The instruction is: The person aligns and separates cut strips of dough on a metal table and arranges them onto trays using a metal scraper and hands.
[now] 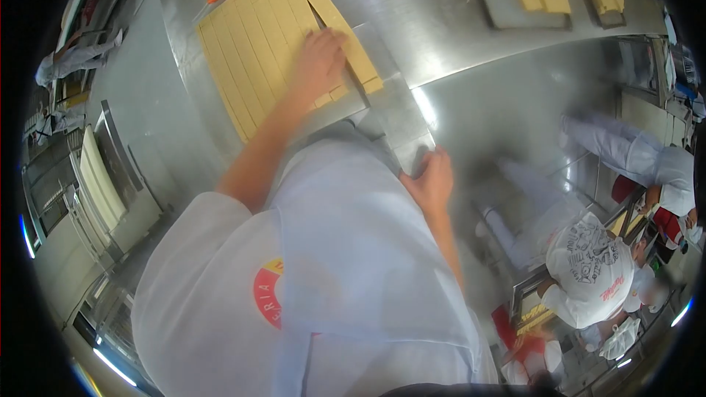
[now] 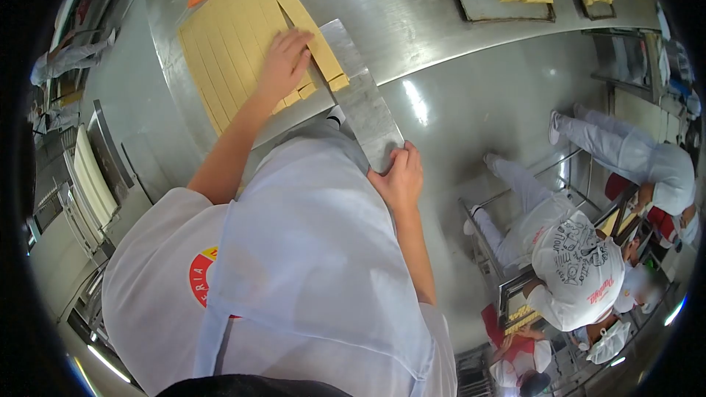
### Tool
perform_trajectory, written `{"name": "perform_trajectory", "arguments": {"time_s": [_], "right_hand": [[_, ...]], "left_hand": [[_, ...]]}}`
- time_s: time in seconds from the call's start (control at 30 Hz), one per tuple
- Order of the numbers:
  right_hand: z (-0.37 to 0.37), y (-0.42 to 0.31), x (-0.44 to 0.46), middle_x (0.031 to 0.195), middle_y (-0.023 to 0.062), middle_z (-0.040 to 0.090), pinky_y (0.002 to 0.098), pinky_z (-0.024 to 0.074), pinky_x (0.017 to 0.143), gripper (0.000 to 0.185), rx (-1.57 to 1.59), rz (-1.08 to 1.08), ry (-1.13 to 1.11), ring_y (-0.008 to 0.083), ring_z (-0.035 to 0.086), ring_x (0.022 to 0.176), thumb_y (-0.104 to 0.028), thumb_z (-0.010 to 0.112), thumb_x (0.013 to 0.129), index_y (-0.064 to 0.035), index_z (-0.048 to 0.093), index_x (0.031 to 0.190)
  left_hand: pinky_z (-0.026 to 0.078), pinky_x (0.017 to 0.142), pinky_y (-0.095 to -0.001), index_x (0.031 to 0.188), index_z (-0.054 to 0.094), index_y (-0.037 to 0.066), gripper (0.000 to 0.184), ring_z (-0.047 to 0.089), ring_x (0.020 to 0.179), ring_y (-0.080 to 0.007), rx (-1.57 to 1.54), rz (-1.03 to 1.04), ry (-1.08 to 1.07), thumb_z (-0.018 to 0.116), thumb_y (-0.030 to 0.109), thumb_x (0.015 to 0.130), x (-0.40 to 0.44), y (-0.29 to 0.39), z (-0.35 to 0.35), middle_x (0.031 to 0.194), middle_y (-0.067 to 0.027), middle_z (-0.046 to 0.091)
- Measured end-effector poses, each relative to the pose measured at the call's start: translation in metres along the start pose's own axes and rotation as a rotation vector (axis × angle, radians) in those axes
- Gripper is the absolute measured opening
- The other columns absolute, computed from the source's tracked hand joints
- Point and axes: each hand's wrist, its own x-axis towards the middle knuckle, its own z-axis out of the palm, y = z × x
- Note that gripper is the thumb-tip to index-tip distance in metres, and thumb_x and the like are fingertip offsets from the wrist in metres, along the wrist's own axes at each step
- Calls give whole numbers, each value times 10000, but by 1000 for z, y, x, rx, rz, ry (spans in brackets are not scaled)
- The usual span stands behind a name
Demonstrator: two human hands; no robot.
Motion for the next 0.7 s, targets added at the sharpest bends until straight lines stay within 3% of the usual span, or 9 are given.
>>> {"name": "perform_trajectory", "arguments": {"time_s": [0.3,0.4,0.5,0.6,0.7], "right_hand": [[-16,39,-12,1307,281,634,506,566,901,598,-3,-81,-36,434,648,1148,-237,950,608,-52,573,1034],[-23,50,-20,1309,279,634,505,566,897,610,-6,-63,-42,435,647,1147,-247,954,610,-49,574,1044],[-28,62,-23,1307,269,633,503,566,897,609,-5,-30,10,434,646,1146,-248,951,618,-47,576,1055],[-36,75,-21,1278,254,639,505,555,889,597,-17,-32,38,442,642,1132,-248,932,646,-51,586,1091],[-48,86,-5,1269,246,643,511,550,901,583,-17,-25,39,444,636,1148,-248,910,670,-51,587,1114]], "left_hand": [[362,1241,-616,1373,694,174,350,519,1443,-318,498,48,-131,637,239,1034,9,6,-20,1445,11,654],[357,1255,-589,1390,681,158,381,503,1458,-341,526,-13,-140,649,282,1030,8,16,-15,1468,-43,641],[329,1282,-550,1482,608,78,593,434,1521,-383,147,19,-156,710,400,994,10,42,-3,1552,-141,574],[320,1292,-521,1597,443,-14,957,344,1579,-418,83,78,-286,798,535,898,14,104,22,1651,-245,437],[324,1287,-533,1660,279,-53,1245,287,1605,-440,89,-28,-330,865,618,791,28,139,52,1710,-274,322]]}}
